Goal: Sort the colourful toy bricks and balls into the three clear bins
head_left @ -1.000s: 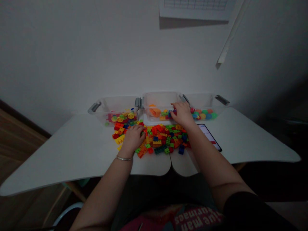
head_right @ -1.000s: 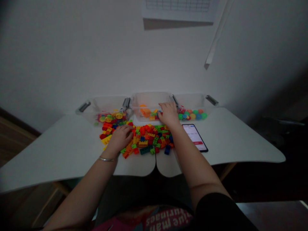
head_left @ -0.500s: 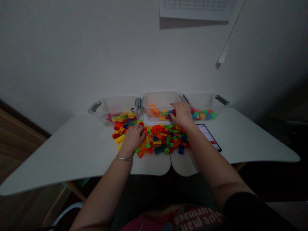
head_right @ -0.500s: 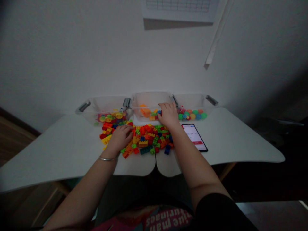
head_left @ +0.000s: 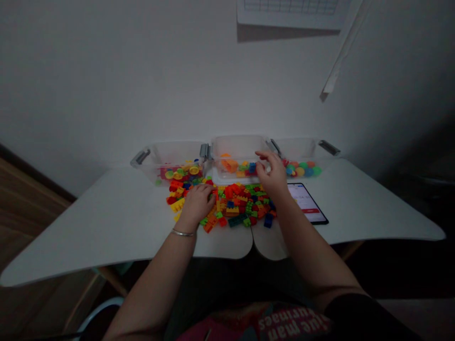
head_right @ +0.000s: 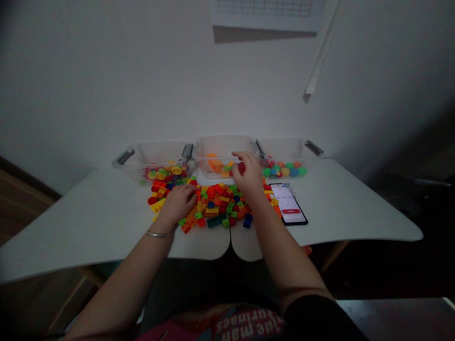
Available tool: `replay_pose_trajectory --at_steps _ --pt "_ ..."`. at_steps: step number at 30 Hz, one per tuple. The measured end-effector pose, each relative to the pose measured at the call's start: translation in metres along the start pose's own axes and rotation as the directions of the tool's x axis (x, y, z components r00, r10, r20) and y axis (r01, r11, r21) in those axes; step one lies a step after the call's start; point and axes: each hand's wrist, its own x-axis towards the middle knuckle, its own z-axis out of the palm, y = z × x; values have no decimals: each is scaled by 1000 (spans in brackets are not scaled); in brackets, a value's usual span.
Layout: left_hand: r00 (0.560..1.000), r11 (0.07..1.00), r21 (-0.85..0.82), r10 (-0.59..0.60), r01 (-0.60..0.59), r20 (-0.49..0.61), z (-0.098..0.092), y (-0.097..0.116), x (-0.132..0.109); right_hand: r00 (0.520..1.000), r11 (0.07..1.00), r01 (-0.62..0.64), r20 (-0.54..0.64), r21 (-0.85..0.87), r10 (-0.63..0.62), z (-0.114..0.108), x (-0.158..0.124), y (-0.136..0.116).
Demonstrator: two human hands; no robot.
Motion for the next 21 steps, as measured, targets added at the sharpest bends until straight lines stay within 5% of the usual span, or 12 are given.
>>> replay_pose_trajectory --at_steps 4,11,16,21 --pt "1000 1000 -13 -1 1 5 1 0 1 985 994 70 152 80 -82 15 -26 -21" --pt "1000 1000 3 17 -17 5 1 0 1 850 978 207 491 27 -194 41 -49 -31" --pt "1000 1000 5 14 -14 -6 0 2 0 802 973 232 568 -12 -185 52 -54 -24" --pt "1000 1000 -5 11 -11 3 0 2 1 828 971 236 528 -24 -188 55 -56 -20"
